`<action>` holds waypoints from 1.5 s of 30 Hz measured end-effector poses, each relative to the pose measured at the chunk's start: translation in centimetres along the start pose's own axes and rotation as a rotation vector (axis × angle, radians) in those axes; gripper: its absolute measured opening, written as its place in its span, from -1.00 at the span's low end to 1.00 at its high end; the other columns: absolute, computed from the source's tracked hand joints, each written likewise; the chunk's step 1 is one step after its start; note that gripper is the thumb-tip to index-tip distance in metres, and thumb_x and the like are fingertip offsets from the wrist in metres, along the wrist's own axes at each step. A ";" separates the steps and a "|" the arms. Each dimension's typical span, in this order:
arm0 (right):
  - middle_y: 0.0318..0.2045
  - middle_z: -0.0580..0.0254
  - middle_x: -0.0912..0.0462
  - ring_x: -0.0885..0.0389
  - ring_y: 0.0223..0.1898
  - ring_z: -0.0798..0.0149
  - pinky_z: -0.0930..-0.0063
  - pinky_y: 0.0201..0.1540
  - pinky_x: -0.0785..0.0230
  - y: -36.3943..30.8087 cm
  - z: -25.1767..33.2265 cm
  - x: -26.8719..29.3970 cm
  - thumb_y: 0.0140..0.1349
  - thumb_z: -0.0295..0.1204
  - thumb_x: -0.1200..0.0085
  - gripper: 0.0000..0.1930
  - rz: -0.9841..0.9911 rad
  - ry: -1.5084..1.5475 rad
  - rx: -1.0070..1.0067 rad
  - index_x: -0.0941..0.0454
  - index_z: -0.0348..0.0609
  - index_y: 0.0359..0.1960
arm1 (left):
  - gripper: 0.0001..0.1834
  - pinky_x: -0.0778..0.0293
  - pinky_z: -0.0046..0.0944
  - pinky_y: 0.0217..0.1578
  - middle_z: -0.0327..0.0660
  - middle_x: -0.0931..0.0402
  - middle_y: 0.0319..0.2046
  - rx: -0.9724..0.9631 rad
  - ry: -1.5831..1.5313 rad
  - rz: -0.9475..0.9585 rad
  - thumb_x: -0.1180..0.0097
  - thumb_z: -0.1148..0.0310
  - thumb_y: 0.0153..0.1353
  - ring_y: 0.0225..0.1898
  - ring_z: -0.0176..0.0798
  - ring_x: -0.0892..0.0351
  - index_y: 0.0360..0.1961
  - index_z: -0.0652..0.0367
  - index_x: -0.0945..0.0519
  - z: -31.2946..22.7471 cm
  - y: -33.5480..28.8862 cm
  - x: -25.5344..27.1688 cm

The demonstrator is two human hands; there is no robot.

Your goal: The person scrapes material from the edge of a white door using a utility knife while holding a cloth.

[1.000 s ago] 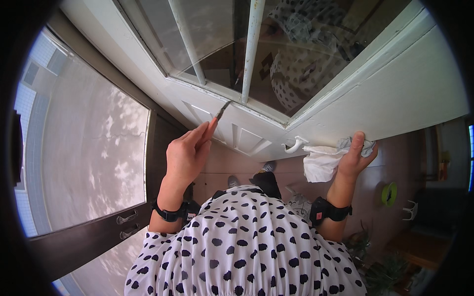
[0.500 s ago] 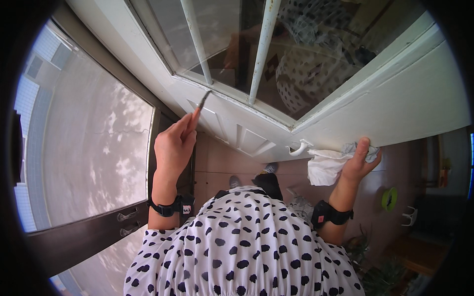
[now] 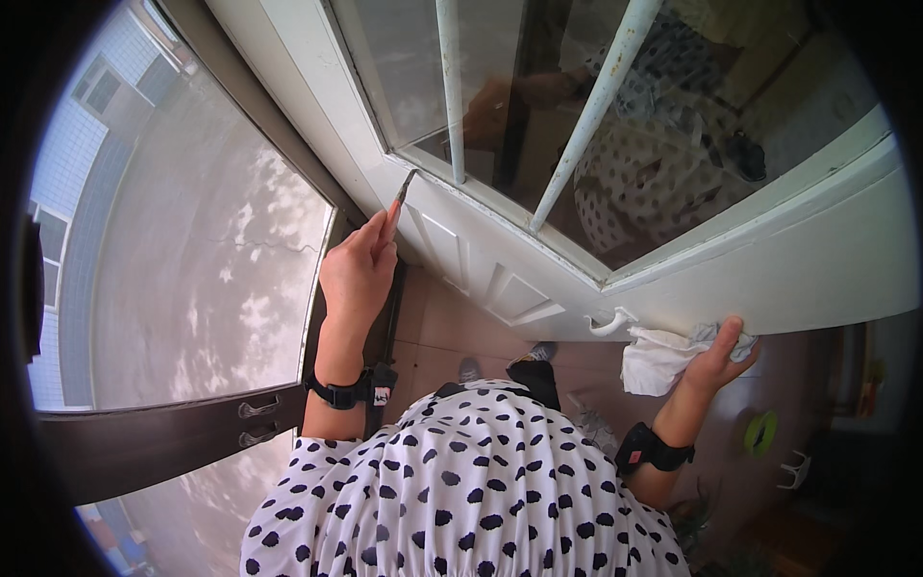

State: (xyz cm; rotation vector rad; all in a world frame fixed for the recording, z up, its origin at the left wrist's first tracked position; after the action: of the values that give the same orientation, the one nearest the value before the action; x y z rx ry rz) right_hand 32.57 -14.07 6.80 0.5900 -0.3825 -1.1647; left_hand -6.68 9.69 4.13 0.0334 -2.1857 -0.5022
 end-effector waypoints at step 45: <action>-0.14 0.01 -0.51 -0.49 -0.16 0.25 0.43 -0.08 -0.35 -1.6 2.3 -1.3 0.22 -0.20 -0.07 -0.49 0.003 0.028 -0.026 -0.38 -0.49 -0.02 | -0.57 -0.49 -0.08 -0.41 -0.21 -0.57 -0.39 0.015 0.193 -0.037 -0.10 0.39 0.01 -0.42 -0.03 -0.58 -0.01 -0.03 -0.53 4.1 2.2 0.9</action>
State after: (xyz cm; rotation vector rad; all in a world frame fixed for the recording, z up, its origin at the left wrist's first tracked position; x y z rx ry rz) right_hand 29.61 -13.83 7.62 0.5818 -0.3439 -1.1556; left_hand -10.07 12.92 3.39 0.1250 -2.0033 -0.4833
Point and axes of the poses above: each hand's wrist, its own y-axis towards the middle knuckle, its own x-axis out of the back of the hand, z = x × y, the point moved 7 cm from there along y, towards the middle knuckle
